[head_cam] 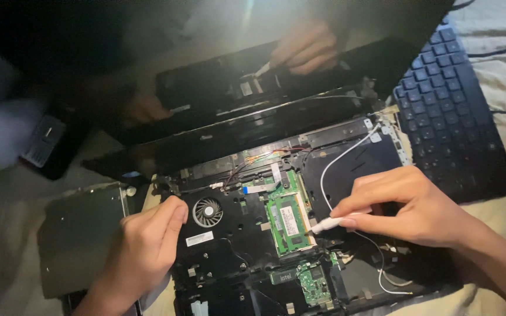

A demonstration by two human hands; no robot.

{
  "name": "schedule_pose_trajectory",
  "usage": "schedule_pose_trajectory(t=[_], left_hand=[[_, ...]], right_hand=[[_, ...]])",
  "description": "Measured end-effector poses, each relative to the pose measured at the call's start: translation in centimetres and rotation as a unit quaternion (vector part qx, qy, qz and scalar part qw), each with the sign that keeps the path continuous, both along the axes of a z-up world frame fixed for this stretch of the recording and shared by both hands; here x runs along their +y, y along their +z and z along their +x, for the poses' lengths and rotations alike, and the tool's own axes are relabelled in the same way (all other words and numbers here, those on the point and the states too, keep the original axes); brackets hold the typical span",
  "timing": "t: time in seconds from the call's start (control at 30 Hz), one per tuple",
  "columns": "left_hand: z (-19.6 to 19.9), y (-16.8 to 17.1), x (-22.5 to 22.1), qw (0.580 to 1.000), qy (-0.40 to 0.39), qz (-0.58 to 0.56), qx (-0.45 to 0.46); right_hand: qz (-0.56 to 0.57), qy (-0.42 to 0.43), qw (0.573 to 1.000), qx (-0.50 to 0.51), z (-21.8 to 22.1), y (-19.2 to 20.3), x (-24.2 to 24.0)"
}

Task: Repairing a laptop by adjusting internal components like the RAM module and internal wiring using a small tool.

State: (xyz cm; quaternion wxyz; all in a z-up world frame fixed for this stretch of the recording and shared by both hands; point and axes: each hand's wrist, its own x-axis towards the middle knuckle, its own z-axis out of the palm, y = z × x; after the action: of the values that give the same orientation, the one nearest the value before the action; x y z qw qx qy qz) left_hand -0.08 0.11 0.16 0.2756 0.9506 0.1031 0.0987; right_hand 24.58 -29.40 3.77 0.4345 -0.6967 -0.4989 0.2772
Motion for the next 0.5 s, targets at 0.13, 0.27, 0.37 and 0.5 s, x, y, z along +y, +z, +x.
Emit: schedule_pose_trajectory(t=[0.13, 0.27, 0.37, 0.5], left_hand=[[-0.11, 0.01, 0.18, 1.000, 0.000, 0.005, 0.012], [-0.15, -0.32, 0.25, 1.000, -0.008, 0.015, -0.002], [-0.07, -0.39, 0.16, 1.000, -0.007, 0.006, -0.014], [0.01, -0.22, 0.07, 1.000, -0.009, -0.002, -0.014]], right_hand=[[-0.004, 0.002, 1.000, 0.000, -0.07, -0.41, 0.03], [-0.012, 0.000, 1.000, -0.018, -0.03, -0.60, -0.09], [-0.013, -0.003, 1.000, -0.015, 0.00, -0.56, -0.15], [-0.010, -0.010, 1.000, -0.002, -0.07, -0.50, -0.23]])
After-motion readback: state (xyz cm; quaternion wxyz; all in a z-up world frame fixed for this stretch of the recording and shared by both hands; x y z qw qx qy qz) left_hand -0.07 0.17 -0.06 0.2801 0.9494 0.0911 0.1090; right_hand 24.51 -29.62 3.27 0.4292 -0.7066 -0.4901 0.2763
